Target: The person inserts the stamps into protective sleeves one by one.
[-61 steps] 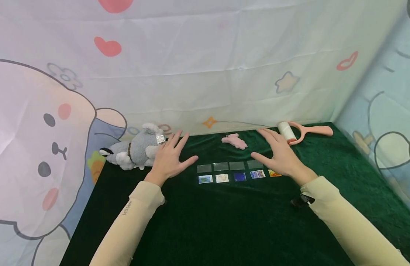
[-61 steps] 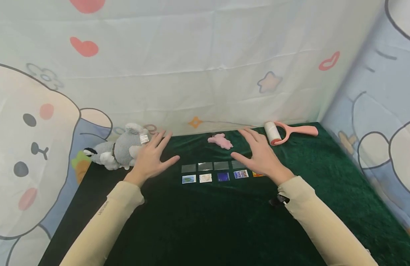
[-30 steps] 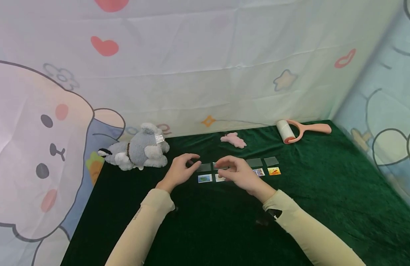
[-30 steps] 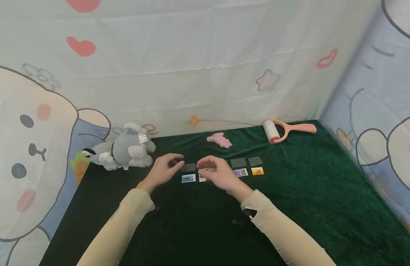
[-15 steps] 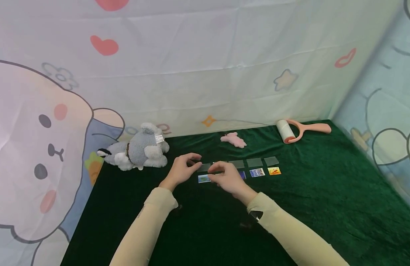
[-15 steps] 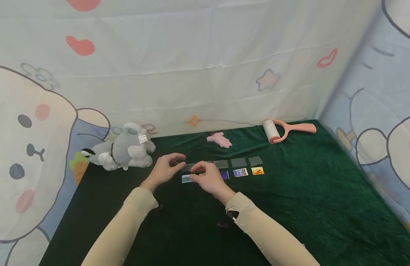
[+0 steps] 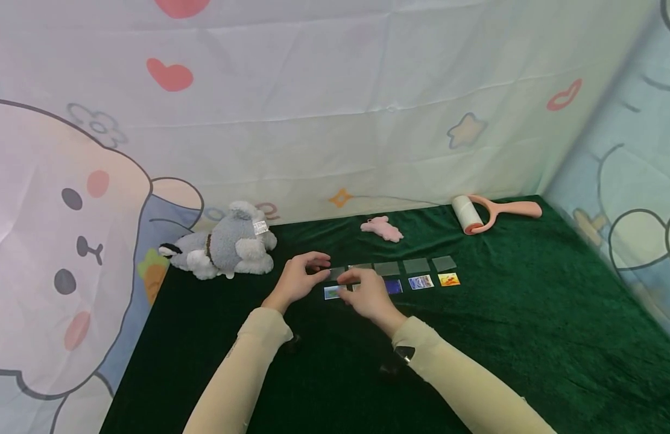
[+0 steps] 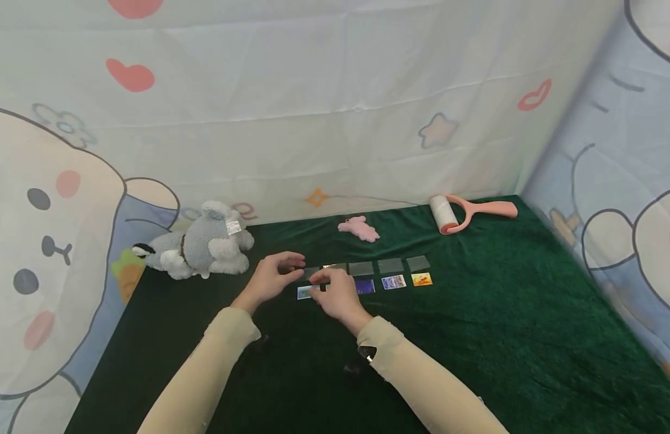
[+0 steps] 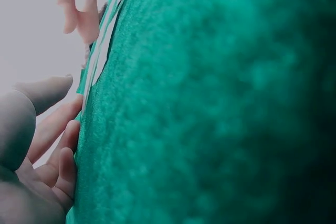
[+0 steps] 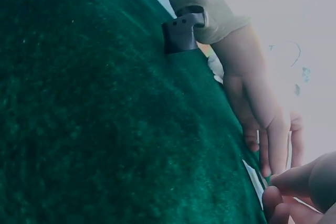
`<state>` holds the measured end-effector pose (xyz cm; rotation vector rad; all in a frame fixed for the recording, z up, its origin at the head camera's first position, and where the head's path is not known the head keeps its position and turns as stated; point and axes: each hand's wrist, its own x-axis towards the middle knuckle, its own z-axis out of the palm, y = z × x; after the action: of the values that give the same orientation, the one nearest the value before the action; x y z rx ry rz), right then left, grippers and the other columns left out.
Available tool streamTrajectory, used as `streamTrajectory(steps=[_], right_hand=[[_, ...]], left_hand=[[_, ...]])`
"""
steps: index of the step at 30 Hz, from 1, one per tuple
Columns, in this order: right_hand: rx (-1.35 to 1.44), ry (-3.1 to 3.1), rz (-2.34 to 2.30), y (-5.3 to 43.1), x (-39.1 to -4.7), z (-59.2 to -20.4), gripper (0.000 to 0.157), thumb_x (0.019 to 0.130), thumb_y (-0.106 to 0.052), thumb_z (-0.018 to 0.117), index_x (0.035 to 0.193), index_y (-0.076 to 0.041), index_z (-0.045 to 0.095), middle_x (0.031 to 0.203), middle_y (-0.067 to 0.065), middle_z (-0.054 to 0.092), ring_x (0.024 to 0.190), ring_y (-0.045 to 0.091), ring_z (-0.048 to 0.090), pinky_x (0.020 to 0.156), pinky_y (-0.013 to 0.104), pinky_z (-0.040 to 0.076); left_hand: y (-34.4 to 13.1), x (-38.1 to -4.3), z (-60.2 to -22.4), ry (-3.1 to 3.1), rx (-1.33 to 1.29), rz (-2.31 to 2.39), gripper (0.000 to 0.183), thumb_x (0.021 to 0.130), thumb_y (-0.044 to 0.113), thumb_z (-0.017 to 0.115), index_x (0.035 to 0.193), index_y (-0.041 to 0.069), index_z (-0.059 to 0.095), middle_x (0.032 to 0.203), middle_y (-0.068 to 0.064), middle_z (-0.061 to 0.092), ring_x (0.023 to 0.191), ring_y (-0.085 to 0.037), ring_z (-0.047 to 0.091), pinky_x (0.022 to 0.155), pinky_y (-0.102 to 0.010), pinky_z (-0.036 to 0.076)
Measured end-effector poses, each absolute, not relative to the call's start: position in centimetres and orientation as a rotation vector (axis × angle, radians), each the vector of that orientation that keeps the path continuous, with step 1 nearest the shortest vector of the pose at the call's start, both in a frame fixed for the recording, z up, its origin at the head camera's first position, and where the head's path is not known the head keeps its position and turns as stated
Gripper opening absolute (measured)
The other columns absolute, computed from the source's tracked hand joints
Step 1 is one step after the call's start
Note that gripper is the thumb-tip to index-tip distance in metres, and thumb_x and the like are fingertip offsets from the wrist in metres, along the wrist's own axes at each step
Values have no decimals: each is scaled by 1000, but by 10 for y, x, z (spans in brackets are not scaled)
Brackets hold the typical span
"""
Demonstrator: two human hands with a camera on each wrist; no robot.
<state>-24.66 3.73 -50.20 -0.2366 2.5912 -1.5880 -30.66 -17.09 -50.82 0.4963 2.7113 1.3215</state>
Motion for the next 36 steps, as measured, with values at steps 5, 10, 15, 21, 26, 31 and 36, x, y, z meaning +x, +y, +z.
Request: streamTrajectory(steps=[5,10,15,21,26,31,36], right_hand=[[-220,2612,-1587,36,-247,-504,20,96,-10,78,116,-12,75,121,10,72,73,13,71,69,34,59],[-211,2622,-1600,35,-248,-505,20,95,-8,78,114,-12,75,121,11,73,72,13,70,68,33,59],[-211,2673,-1547,33,-249,-507,20,94,-9,79,114,-13,76,119,9,73,72,13,70,68,34,59],[-204,2777,-1448,29,-247,-509,21,92,-10,82,111,-16,76,117,6,74,93,20,68,82,42,58],[-160,2794,-1428,28,-245,-510,17,92,-10,82,106,-18,77,115,4,74,101,23,65,88,47,56],[-139,2790,-1398,28,-245,-510,10,93,-12,81,99,-20,80,115,6,71,91,22,62,76,39,55],[-140,2760,-1406,29,-244,-507,9,93,-11,81,98,-18,82,113,7,72,83,21,62,68,35,54]], left_hand=[[-171,-305,-507,2689,486,1357,32,101,22,73,132,14,70,126,-2,75,117,-25,67,104,-50,52],[-171,-305,-507,2680,471,1376,33,101,22,73,133,14,69,127,-2,75,118,-24,67,105,-50,51],[-171,-305,-507,2682,468,1381,33,101,22,73,133,13,69,127,-2,75,118,-24,66,106,-49,51],[-170,-304,-507,2683,454,1382,33,102,23,73,132,13,69,126,-2,75,118,-25,66,106,-50,51],[-170,-304,-508,2679,441,1381,32,102,25,73,131,14,70,127,-1,74,119,-24,65,106,-50,51],[-170,-304,-509,2679,449,1384,31,102,26,73,130,14,71,126,-1,75,119,-23,66,106,-49,51],[-170,-305,-510,2678,443,1380,30,102,27,73,129,15,71,126,-1,75,119,-23,65,106,-49,51]])
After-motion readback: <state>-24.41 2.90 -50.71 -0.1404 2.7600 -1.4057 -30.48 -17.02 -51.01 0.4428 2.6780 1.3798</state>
